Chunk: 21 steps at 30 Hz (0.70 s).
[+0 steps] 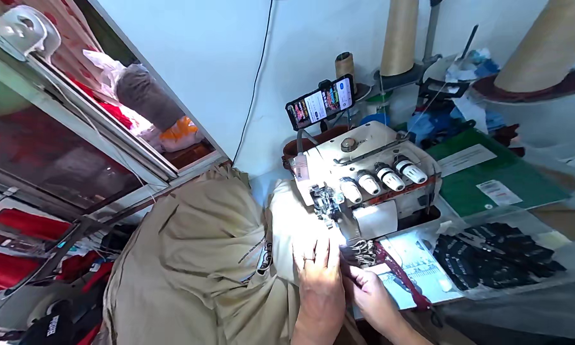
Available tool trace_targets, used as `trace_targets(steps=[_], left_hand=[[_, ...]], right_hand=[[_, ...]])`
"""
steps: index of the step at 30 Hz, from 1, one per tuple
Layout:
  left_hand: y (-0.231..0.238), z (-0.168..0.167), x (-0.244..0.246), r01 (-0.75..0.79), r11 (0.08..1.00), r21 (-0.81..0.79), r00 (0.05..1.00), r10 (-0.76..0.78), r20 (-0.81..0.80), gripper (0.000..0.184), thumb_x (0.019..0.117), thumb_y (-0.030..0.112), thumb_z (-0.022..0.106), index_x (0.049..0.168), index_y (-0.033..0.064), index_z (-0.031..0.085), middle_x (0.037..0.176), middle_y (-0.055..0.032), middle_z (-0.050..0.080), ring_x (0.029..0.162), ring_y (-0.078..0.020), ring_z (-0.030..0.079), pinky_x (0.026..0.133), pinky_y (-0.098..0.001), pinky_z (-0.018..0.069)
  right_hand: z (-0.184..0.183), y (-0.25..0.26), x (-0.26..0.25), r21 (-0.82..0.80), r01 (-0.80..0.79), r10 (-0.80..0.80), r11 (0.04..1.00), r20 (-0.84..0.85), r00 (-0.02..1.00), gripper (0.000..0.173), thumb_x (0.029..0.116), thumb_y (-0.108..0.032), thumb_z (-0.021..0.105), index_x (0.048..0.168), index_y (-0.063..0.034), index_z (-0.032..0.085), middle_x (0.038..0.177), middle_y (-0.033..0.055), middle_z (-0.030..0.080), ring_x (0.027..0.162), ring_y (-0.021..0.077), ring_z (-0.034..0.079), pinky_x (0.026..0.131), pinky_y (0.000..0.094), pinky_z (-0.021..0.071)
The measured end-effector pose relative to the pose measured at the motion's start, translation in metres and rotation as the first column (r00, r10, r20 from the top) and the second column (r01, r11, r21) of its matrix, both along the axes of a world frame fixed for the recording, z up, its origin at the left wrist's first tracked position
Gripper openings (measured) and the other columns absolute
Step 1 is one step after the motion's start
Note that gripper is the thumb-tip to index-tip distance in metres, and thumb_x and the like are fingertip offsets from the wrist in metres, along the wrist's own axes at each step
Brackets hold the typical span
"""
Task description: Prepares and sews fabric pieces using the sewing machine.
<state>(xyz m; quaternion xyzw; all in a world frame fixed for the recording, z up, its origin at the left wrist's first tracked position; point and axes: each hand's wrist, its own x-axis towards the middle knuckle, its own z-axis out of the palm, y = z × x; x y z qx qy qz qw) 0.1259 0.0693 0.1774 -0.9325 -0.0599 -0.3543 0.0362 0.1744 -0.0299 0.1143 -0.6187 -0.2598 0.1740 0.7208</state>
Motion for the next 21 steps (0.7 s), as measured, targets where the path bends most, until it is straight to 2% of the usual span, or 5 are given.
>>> trace_targets(steps=[9,12,14,17,21], left_hand=[[0.013,0.001,0.003,0.074,0.994,-0.078,0.997,-0.072,0.022,0.035,0.0895,0.001,0.057,0.116,0.0097,0.078,0.123,-0.0073,0.074,0.116,-0.0301,0.068,0.102,-0.0493,0.0503],[0.022,0.007,0.006,0.096,0.974,-0.206,0.995,-0.092,0.028,0.028,0.0896,0.006,0.057,0.108,0.0056,0.078,0.110,-0.0089,0.077,0.107,-0.0300,0.071,0.097,-0.0517,0.0535],[0.034,0.016,0.012,0.077,0.924,-0.376,0.997,-0.083,-0.001,0.026,0.0914,0.007,0.058,0.107,0.0026,0.078,0.107,-0.0127,0.076,0.107,-0.0310,0.071,0.100,-0.0523,0.0517],[0.051,0.029,0.023,0.062,0.798,-0.600,0.995,-0.098,-0.027,0.027,0.0969,0.008,0.058,0.120,0.0050,0.073,0.123,-0.0102,0.071,0.121,-0.0204,0.063,0.109,-0.0393,0.0468],[0.052,0.038,0.018,-0.078,0.731,-0.678,0.996,0.034,-0.078,0.025,0.0971,0.009,0.059,0.117,0.0018,0.073,0.118,-0.0147,0.071,0.116,-0.0232,0.065,0.105,-0.0395,0.0494]], right_hand=[[-0.012,-0.002,-0.003,0.042,-0.019,0.012,0.999,0.142,0.990,0.022,0.0964,-0.011,0.052,0.086,-0.0092,0.071,0.065,-0.0072,0.063,0.053,-0.0003,0.058,0.051,0.0188,0.0516],[-0.011,-0.001,-0.003,0.041,-0.028,0.020,0.999,0.192,0.981,0.020,0.0969,-0.010,0.053,0.085,-0.0063,0.069,0.065,-0.0045,0.062,0.052,0.0000,0.058,0.052,0.0180,0.0511],[-0.010,-0.003,-0.003,0.027,-0.047,0.040,0.999,0.206,0.978,0.020,0.0994,-0.011,0.056,0.094,-0.0028,0.073,0.071,-0.0018,0.067,0.054,0.0004,0.060,0.053,0.0177,0.0534],[-0.008,-0.005,-0.005,0.010,-0.043,0.040,0.999,0.207,0.977,0.020,0.0986,-0.010,0.056,0.095,-0.0012,0.074,0.073,-0.0006,0.068,0.055,0.0009,0.060,0.054,0.0182,0.0539],[-0.006,-0.005,-0.005,-0.010,-0.042,0.044,0.999,0.221,0.974,0.020,0.0987,-0.010,0.057,0.095,-0.0008,0.074,0.074,-0.0011,0.068,0.056,-0.0005,0.059,0.055,0.0174,0.0530]])
